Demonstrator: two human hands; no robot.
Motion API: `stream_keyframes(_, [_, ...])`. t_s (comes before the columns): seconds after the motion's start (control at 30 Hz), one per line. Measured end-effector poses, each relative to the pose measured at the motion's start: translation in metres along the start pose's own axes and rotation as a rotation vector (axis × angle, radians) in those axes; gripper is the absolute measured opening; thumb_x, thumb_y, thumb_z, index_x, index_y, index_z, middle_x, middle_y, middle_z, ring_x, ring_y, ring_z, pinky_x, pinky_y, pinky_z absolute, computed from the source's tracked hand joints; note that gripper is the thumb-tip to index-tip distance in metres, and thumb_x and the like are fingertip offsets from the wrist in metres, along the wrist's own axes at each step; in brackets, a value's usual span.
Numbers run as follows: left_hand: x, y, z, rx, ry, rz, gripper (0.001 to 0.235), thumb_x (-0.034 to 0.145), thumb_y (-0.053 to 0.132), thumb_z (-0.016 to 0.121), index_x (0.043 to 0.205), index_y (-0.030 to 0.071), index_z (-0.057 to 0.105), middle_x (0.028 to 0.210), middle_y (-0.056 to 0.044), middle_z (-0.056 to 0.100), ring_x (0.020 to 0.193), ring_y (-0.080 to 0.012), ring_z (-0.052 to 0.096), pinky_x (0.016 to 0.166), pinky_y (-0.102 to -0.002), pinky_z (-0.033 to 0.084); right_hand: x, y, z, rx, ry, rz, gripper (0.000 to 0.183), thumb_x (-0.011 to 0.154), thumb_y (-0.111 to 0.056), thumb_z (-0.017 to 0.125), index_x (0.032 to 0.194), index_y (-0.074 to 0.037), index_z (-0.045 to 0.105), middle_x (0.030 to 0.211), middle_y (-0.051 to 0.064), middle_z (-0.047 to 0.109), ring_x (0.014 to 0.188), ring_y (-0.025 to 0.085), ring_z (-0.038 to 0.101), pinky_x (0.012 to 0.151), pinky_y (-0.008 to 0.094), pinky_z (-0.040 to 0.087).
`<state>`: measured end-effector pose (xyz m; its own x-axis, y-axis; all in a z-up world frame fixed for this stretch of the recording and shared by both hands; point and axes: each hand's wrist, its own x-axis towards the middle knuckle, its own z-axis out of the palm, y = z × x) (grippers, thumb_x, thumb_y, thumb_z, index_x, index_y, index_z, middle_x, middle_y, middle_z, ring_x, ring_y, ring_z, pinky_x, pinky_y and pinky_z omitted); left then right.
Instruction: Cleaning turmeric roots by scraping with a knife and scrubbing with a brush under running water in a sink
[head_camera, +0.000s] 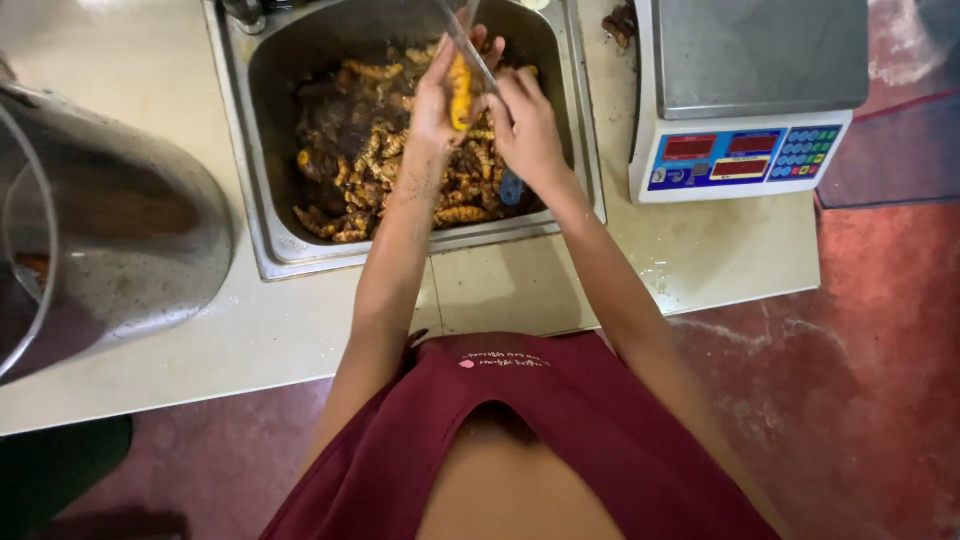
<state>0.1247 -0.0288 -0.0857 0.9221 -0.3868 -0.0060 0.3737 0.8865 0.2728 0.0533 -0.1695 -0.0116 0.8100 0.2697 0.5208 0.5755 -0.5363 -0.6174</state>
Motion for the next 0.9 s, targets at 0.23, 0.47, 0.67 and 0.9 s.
stream_keyframes(0.23, [0.010, 0.005, -0.028, -0.123, -0.104, -0.008, 0.029, 0.102, 0.025, 0.066, 0.132, 0.023, 0.065, 0.120, 0.001, 0.071, 0.116, -0.0161, 0.069, 0.119, -0.048, 0.049, -0.037, -0.026, 0.006, 0.026, -0.069, 0.088, 0.010, 0.105, -0.007, 0.049, 0.105, 0.001, 0.055, 0.102, 0.014, 0.052, 0.082, 0.032, 0.059, 0.071, 0.040, 0.046])
stream_keyframes(0.47, [0.038, -0.003, -0.040, -0.081, 0.039, 0.016, 0.032, 0.101, 0.010, 0.063, 0.133, 0.010, 0.060, 0.110, -0.016, 0.071, 0.105, -0.0281, 0.072, 0.107, -0.053, 0.057, -0.031, -0.025, 0.004, -0.064, 0.016, 0.040, 0.018, 0.108, -0.008, 0.047, 0.118, 0.002, 0.058, 0.114, 0.017, 0.056, 0.076, 0.031, 0.061, 0.064, 0.039, 0.051])
stream_keyframes(0.67, [0.054, -0.008, -0.066, 0.137, 0.126, -0.018, 0.052, 0.094, 0.005, 0.073, 0.142, 0.004, 0.054, 0.104, -0.017, 0.070, 0.079, -0.0197, 0.070, 0.067, -0.028, 0.060, -0.031, -0.021, -0.002, -0.132, -0.059, 0.075, 0.019, 0.107, -0.008, 0.051, 0.123, -0.003, 0.060, 0.122, 0.015, 0.057, 0.071, 0.034, 0.065, 0.057, 0.041, 0.056])
stream_keyframes(0.9, [0.041, 0.005, -0.041, 0.202, 0.273, -0.059, 0.047, 0.104, 0.009, 0.056, 0.148, 0.002, 0.042, 0.078, -0.011, 0.069, 0.062, -0.0208, 0.068, 0.059, -0.030, 0.061, -0.047, -0.018, 0.013, -0.041, -0.137, 0.046, 0.011, 0.102, 0.002, 0.056, 0.109, 0.002, 0.064, 0.113, 0.017, 0.058, 0.066, 0.018, 0.063, 0.055, 0.024, 0.061])
